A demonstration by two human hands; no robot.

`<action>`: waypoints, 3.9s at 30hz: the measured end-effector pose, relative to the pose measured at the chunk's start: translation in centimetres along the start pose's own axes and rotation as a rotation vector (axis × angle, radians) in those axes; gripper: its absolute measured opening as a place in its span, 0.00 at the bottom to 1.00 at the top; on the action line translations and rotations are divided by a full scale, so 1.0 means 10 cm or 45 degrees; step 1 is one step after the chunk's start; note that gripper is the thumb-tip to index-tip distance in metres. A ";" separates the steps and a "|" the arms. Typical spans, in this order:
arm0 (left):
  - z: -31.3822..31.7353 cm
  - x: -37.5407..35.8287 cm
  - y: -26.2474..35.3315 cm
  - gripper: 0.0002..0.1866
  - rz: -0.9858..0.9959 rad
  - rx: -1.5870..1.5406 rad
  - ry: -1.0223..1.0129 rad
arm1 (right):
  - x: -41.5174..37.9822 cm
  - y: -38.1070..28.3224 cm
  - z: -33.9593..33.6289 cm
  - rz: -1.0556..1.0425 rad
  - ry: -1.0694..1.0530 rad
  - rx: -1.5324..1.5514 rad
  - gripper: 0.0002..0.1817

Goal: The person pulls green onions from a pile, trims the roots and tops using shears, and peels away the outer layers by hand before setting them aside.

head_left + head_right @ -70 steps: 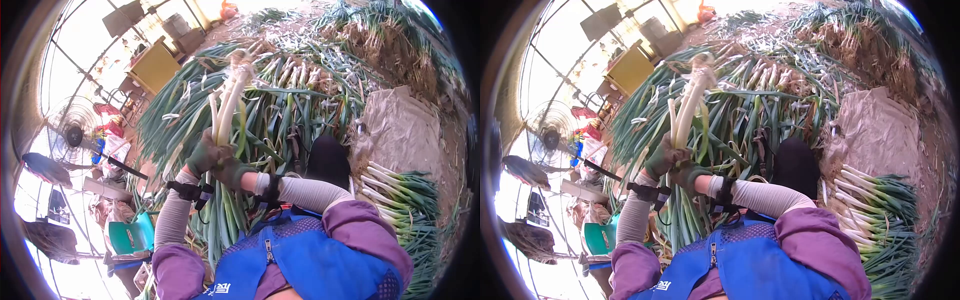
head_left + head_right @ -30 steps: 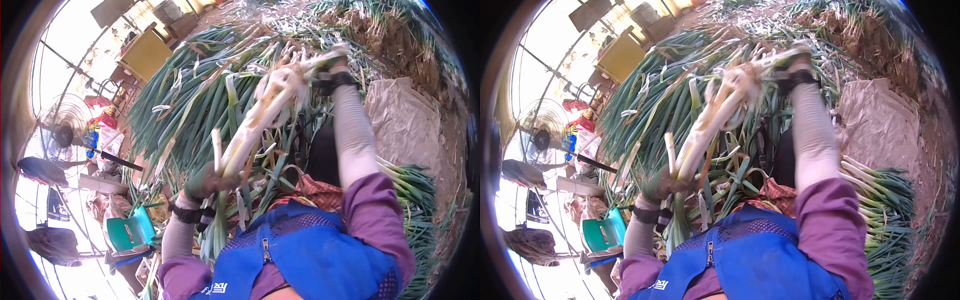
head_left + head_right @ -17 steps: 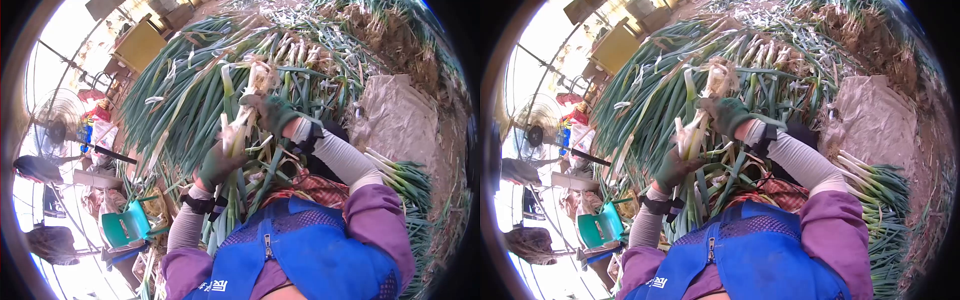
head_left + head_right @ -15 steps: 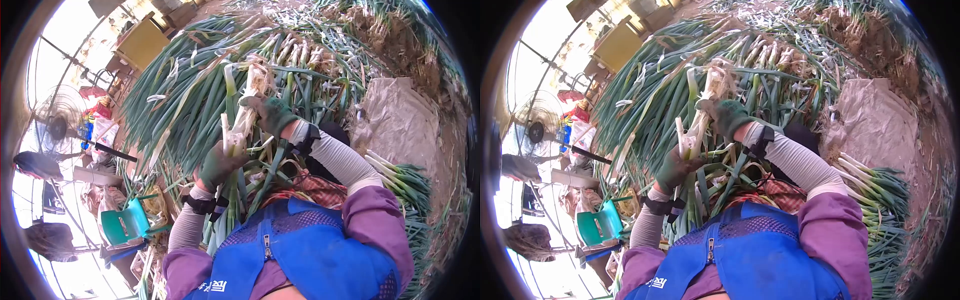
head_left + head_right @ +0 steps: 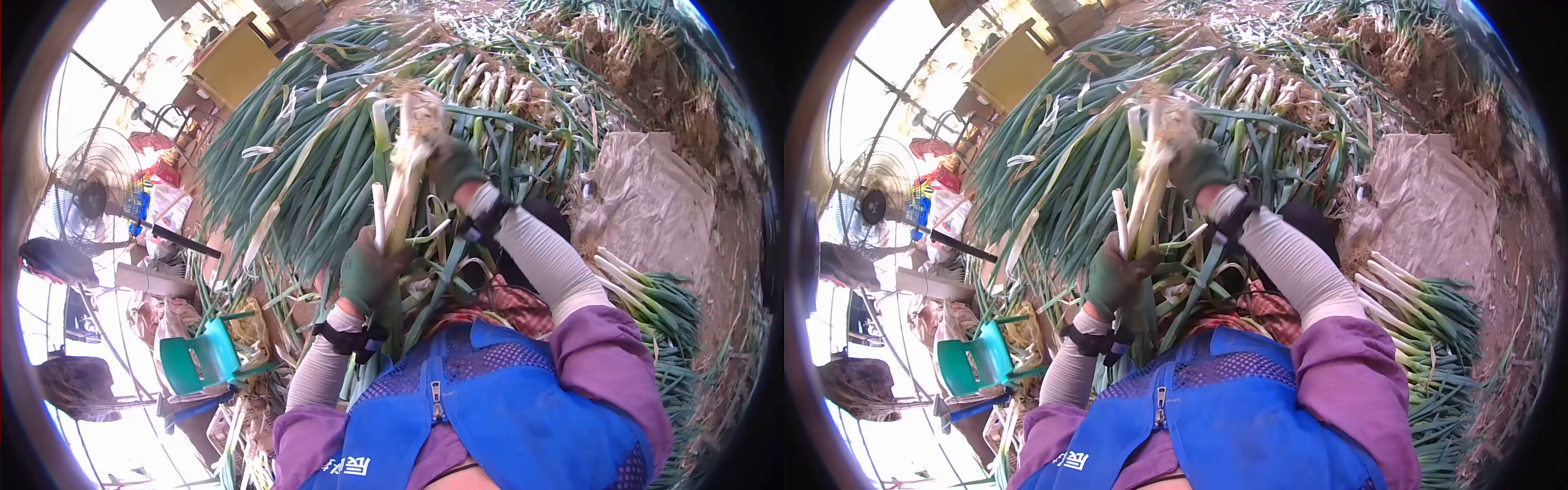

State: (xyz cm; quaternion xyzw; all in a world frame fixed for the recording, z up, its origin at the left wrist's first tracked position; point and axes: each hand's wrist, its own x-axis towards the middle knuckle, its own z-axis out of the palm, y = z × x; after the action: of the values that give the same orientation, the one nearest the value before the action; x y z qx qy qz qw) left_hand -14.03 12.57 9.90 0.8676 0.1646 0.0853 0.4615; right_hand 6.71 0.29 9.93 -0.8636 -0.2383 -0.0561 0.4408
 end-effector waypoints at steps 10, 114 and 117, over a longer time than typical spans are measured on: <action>0.11 -0.22 -0.15 0.23 -0.124 0.320 -0.032 | 1.12 1.15 -1.10 -0.674 -0.005 -0.808 0.16; -0.80 -0.28 -0.42 0.20 -0.233 -0.728 -0.489 | 0.28 0.55 -0.75 -0.233 -0.353 1.500 0.14; -0.73 -0.26 -0.53 0.21 -0.206 -0.639 -0.499 | 0.26 0.03 -0.65 -0.992 0.118 0.279 0.15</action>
State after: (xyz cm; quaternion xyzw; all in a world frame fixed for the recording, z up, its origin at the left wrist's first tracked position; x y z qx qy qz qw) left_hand -19.70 20.02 9.57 0.7108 0.1149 -0.0826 0.6890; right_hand 9.85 -4.05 14.42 -0.6532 -0.5321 -0.2320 0.4862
